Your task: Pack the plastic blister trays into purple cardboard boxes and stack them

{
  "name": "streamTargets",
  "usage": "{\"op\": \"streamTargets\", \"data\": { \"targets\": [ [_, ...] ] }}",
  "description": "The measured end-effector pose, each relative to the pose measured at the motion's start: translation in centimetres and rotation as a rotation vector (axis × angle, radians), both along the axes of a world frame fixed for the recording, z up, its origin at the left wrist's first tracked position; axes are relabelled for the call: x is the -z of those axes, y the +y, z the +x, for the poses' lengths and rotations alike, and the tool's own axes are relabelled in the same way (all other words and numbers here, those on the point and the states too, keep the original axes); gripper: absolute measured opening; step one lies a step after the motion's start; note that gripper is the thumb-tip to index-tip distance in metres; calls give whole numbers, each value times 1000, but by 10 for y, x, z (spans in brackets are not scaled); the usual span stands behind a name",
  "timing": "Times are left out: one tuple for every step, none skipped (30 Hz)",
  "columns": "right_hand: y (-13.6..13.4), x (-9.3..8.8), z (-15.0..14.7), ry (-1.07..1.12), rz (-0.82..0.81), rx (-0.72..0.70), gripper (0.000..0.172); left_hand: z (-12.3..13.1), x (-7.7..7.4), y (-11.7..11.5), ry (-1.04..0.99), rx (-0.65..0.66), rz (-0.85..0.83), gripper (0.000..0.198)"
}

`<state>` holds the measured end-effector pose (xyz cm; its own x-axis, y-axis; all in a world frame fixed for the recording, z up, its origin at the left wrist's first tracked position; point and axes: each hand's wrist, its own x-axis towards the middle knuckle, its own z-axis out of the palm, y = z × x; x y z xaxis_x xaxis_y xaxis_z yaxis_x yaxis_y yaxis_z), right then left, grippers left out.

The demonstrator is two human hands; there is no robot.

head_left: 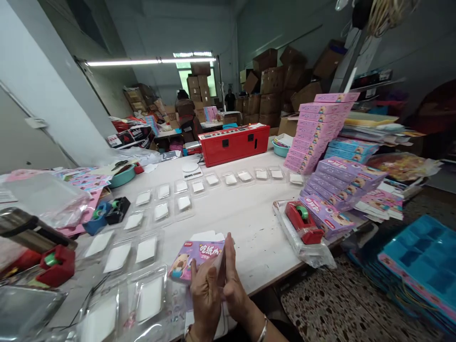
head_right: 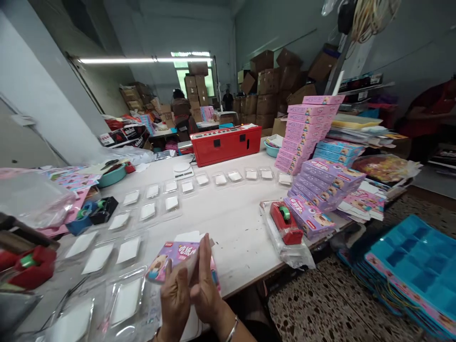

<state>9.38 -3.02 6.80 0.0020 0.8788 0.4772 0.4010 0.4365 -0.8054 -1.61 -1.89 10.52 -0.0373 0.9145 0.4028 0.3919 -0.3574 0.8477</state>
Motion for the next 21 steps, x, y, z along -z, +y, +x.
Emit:
{"op": "streamTargets", "data": {
  "targets": [
    [3,-12,2,-20,58,-11,87,-8,-13,4,-46,-45,-7,67],
    [6,-21,6,-33,118,19,77,-16,-25,8,-106,-91,-36,70],
    [9,-27,10,-25,159,78,71,-24,-37,12,-181,-134,-88,72],
    [13,-29,14,13,176,146,70,-29,-48,17,-265,-155,-159,73],
    [18,-30,17,73,162,190,71,-34,-57,22,-353,-153,-244,72],
    [24,-28,18,140,124,187,71,-37,-63,27,-441,-123,-328,71],
    [30,-26,17,198,80,144,69,-39,-67,33,-525,-65,-403,71],
    [35,-23,16,234,52,77,64,-40,-67,38,-597,16,-463,72],
    [40,-20,15,244,49,14,57,-41,-66,43,-657,113,-505,73],
    [43,-18,15,230,73,-26,51,-41,-62,47,-707,213,-526,75],
    [46,-17,16,195,115,-45,47,-41,-56,48,-747,301,-525,74],
    [46,-17,19,150,167,-48,44,-42,-50,48,-776,371,-514,70],
    [45,-18,25,100,217,-53,41,-42,-43,46,-796,425,-507,64],
    [43,-20,33,49,257,-72,38,-43,-36,43,-815,462,-510,57],
    [40,-23,42,1,285,-109,34,-44,-31,39,-829,496,-525,52],
    [36,-27,51,-42,296,-154,29,-44,-26,34,-835,519,-548,49],
    [31,-31,60,-81,291,-197,23,-45,-24,29,-836,529,-575,48],
    [27,-36,68,-114,288,-232,17,-45,-22,24,-833,520,-591,47],
    [23,-41,73,-140,292,-255,12,-45,-22,21,-823,490,-591,43],
    [20,-45,75,-154,308,-266,9,-44,-22,19,-805,445,-570,37],
    [19,-49,73,-142,334,-266,9,-42,-24,18,-782,399,-535,29]
  ]
}}
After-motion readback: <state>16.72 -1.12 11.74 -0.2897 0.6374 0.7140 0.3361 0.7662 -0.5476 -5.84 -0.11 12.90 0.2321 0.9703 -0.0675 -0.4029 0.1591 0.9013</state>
